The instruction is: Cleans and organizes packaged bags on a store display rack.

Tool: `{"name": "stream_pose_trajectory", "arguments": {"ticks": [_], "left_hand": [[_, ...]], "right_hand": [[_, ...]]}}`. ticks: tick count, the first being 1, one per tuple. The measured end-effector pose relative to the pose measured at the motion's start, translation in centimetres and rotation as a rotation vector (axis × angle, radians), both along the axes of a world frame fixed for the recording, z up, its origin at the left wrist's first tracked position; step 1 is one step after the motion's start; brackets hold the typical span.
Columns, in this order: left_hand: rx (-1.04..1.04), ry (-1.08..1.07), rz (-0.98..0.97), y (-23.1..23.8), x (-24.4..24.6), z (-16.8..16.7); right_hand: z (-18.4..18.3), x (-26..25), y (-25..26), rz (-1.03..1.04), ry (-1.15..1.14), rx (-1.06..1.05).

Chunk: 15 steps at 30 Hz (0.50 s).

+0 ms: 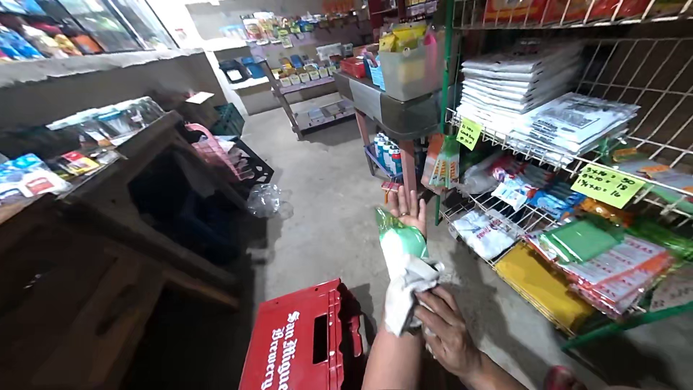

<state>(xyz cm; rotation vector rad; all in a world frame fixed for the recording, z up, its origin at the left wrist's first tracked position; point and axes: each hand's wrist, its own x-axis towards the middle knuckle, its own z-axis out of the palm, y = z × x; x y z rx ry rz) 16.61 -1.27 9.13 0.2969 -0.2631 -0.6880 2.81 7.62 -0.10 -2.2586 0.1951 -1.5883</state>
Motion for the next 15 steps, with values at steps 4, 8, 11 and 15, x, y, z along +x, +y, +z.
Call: {"name": "stream_pose_trajectory", "arguments": {"ticks": [4, 8, 11, 15], "left_hand": [[0.123, -0.239, -0.060, 0.8, 1.3, 2.1], [0.133, -0.933, -0.194, 4.0, -2.3, 7.8], [0.126, -1.109, -0.321, 3.1, -4.1, 9.7], [0.161, -1.189, -0.480, 0.5, -6.8, 11.6]], "right_hand": [[-3.2, -5.7, -2.7, -0.034, 0.224, 0.299], [-0.4, -11.5, -6.9, 0.033, 0.455, 0.832], [2.8, -14.1, -9.6, 0.094, 0.471, 0.863], [5.9, -16.4, -11.2, 0.244, 0.593, 0.825]]}}
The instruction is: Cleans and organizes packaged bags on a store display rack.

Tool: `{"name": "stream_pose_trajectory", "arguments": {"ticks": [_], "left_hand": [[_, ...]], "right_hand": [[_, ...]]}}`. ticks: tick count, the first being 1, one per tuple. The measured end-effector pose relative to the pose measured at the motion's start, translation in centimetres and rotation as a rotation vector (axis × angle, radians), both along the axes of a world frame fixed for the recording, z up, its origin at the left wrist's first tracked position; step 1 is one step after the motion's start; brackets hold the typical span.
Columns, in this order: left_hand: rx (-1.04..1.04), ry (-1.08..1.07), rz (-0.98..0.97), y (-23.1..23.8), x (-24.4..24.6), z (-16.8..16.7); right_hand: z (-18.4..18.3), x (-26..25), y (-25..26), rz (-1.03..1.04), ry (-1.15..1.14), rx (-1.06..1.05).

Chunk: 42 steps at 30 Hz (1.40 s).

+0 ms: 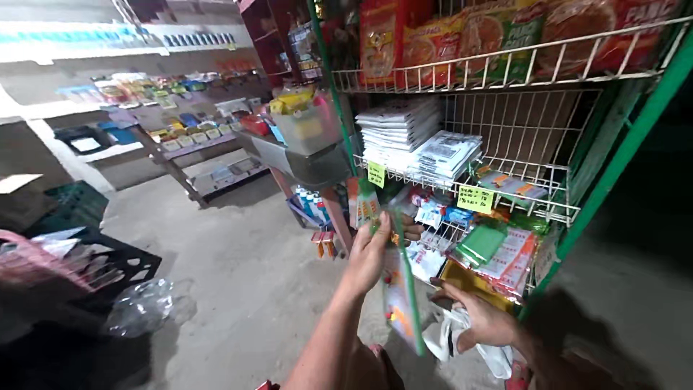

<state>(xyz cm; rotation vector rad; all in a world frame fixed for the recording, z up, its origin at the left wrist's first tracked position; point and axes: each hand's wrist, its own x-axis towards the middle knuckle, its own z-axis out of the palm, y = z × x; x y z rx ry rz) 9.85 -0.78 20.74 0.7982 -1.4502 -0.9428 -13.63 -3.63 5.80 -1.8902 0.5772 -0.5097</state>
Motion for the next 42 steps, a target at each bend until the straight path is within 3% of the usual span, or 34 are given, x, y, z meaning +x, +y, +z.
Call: {"name": "stream_pose_trajectory", "arguments": {"ticks": [5, 13, 16, 19, 26, 31, 36, 39, 42], "left_hand": [[0.368, 0.317, 0.141, -2.3, -5.7, 4.2], [0.341, 0.589, 0.204, -12.7, -12.5, 9.3], [0.373, 0.696, 0.133, -17.8, -15.5, 9.4], [0.486, 0.685, 0.049, -22.5, -18.4, 7.4], [0.663, 0.407, 0.097, -27.6, -22.3, 1.6], [0.484, -0.405, 0.163, -29.2, -20.6, 0.2], [0.312, -0.966, 0.226, -29.2, -18.7, 1.1], [0.229, -1.037, 0.201, -29.4, -18.1, 1.0], [0.097, -0.841, 0.209, -27.3, -17.5, 2.2]], "right_hand": [[0.1, -1.6, 0.0, -0.031, 0.023, 0.060], [-1.1, -1.3, 0.1, -0.039, 0.114, 0.004], [-1.6, -1.0, 0.0, -0.055, 0.189, -0.041], [-1.7, -0.8, -0.4, -0.046, 0.336, -0.073], [-3.6, -0.8, -2.0, -0.088, 0.368, -0.167], [-4.2, -0.8, -2.3, -0.103, 0.369, -0.191], [-3.8, -0.7, -2.3, -0.061, 0.406, -0.164], [-2.9, -0.7, -2.3, -0.037, 0.450, -0.117], [-2.9, -0.6, -2.0, -0.020, 0.470, -0.105]]}}
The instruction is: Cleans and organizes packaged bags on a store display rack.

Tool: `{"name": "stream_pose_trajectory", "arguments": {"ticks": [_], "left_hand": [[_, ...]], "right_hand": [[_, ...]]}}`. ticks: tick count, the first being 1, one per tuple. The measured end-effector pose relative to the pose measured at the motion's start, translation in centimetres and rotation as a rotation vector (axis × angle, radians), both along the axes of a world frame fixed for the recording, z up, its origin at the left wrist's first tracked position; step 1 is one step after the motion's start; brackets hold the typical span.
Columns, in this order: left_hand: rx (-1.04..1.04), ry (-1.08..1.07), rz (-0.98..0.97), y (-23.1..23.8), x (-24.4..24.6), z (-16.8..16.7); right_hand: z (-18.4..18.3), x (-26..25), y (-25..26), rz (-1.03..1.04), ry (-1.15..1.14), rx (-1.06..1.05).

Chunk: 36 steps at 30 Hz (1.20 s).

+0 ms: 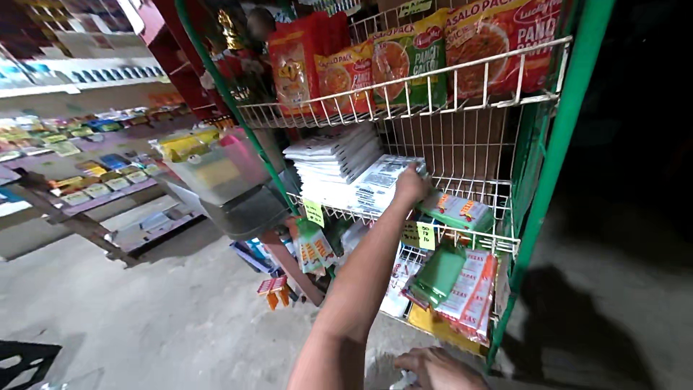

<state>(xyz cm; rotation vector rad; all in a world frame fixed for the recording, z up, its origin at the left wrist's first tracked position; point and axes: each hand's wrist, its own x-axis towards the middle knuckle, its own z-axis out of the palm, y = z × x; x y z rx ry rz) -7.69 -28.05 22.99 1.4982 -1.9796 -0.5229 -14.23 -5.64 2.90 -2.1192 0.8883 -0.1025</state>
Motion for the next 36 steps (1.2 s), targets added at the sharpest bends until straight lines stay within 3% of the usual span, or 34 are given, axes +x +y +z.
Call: {"name": "stream_pose_trajectory", "arguments": {"ticks": [3, 5, 6, 9, 12, 17, 22, 25, 30, 34, 36], "left_hand": [[-0.471, 0.196, -0.112, 6.6, 2.8, -1.0], [-0.735, 0.287, -0.168, 10.7, 5.0, -5.7], [-0.737, 0.294, -0.196, 12.3, 5.6, -8.9], [-0.307, 0.076, -0.234, 14.4, 5.6, -16.2], [0.145, -0.180, -0.201, 11.5, 2.9, -18.0], [0.379, -0.497, -0.065, 7.5, -3.2, -19.6], [0.412, -0.490, 0.032, 6.5, -4.2, -19.7], [0.442, -0.253, 0.065, 6.3, -2.4, -19.2], [0.486, 0.666, 0.002, 9.1, 3.0, -18.1], [0.664, 1.428, 0.088, 15.7, 9.3, -18.5], [0.656, 1.657, 0.042, 19.3, 11.8, -19.8]], "right_hand": [[-0.4, 0.5, 0.4, 0.028, 0.065, 0.066], [-0.3, 0.7, 0.8, 0.050, 0.098, 0.088], [-0.3, 0.7, 1.0, 0.061, 0.111, 0.102], [-0.3, 1.5, 1.1, 0.105, 0.208, 0.144], [-0.8, 2.4, 1.3, 0.155, 0.263, 0.137], [0.5, 1.9, 2.2, 0.098, 0.248, 0.138], [0.8, 0.8, 2.3, 0.066, 0.251, 0.116], [0.3, 0.7, 2.0, 0.048, 0.240, 0.123], [-0.3, 0.1, 0.7, 0.062, 0.158, 0.139], [1.4, -3.5, 0.5, -0.050, -0.233, 0.093], [2.7, -4.4, 1.2, -0.254, -0.555, -0.121]]}}
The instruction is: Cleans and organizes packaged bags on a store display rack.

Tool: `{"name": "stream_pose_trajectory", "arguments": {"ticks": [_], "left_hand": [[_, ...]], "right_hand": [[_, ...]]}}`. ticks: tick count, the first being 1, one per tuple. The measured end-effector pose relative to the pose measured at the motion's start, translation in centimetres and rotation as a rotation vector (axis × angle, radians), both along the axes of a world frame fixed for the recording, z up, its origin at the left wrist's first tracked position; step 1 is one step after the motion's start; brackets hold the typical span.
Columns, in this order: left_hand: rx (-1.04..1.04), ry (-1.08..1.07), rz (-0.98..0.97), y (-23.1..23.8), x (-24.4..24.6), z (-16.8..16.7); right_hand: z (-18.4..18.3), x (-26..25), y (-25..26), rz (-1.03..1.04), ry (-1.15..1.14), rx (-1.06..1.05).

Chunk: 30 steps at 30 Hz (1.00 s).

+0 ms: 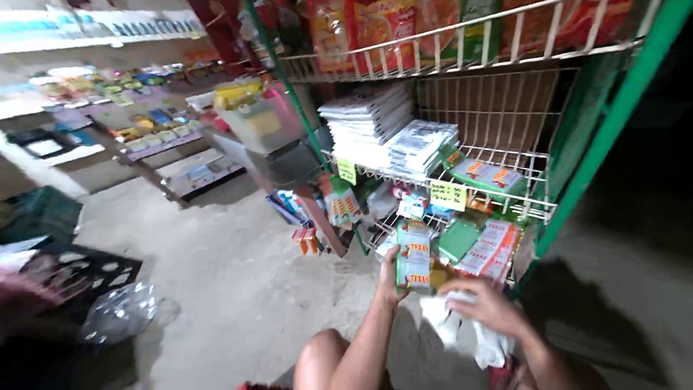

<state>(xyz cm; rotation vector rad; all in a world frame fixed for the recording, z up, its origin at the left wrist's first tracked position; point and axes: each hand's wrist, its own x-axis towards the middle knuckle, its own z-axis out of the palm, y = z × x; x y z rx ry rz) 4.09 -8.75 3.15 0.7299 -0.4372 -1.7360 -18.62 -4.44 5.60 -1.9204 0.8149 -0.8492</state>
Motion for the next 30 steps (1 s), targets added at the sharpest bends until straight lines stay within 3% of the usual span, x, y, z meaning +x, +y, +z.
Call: {"name": "stream_pose_trajectory", "arguments": {"ticks": [2, 4, 8, 10, 12, 14, 16, 19, 22, 26, 30], "left_hand": [[-0.020, 0.100, 0.062, 3.1, 0.9, -0.7], [-0.074, 0.178, 0.055, 5.5, 1.1, -0.7], [-0.199, 0.255, 0.095, 9.2, 0.5, 1.9], [-0.159, 0.210, 0.234, 10.9, 1.6, 3.0], [-0.051, 0.069, 0.452, 13.2, 3.5, 3.7], [0.054, -0.061, 0.691, 15.5, 5.8, 2.2], [-0.021, -0.088, 0.636, 18.4, 7.9, -0.5], [-0.032, -0.090, 0.545, 23.8, 8.7, -0.4], [-0.101, -0.341, 0.526, 27.4, 12.1, -0.9], [-0.088, -0.648, 0.425, 28.0, 16.9, -0.6], [0.028, -0.620, 0.533, 26.1, 17.0, 1.0]], "right_hand": [[1.5, 1.5, -0.2, -0.259, -0.267, -0.265], [3.1, 4.2, -0.5, -0.334, -0.324, -0.409], [1.9, 11.8, 0.4, -0.195, 0.189, -0.464], [0.0, 15.4, 2.6, -0.223, 0.229, -0.536], [-1.8, 18.1, 5.5, -0.234, 0.116, -0.615], [-3.6, 19.6, 8.7, -0.157, -0.025, -0.610], [-4.9, 20.2, 10.9, -0.038, -0.084, -0.607], [-6.5, 20.2, 12.9, 0.133, -0.109, -0.662], [-8.2, 20.6, 14.1, 0.249, -0.108, -0.766], [-9.6, 21.5, 14.2, 0.287, -0.065, -0.913], [-9.3, 22.0, 14.2, 0.288, -0.041, -0.930]]}}
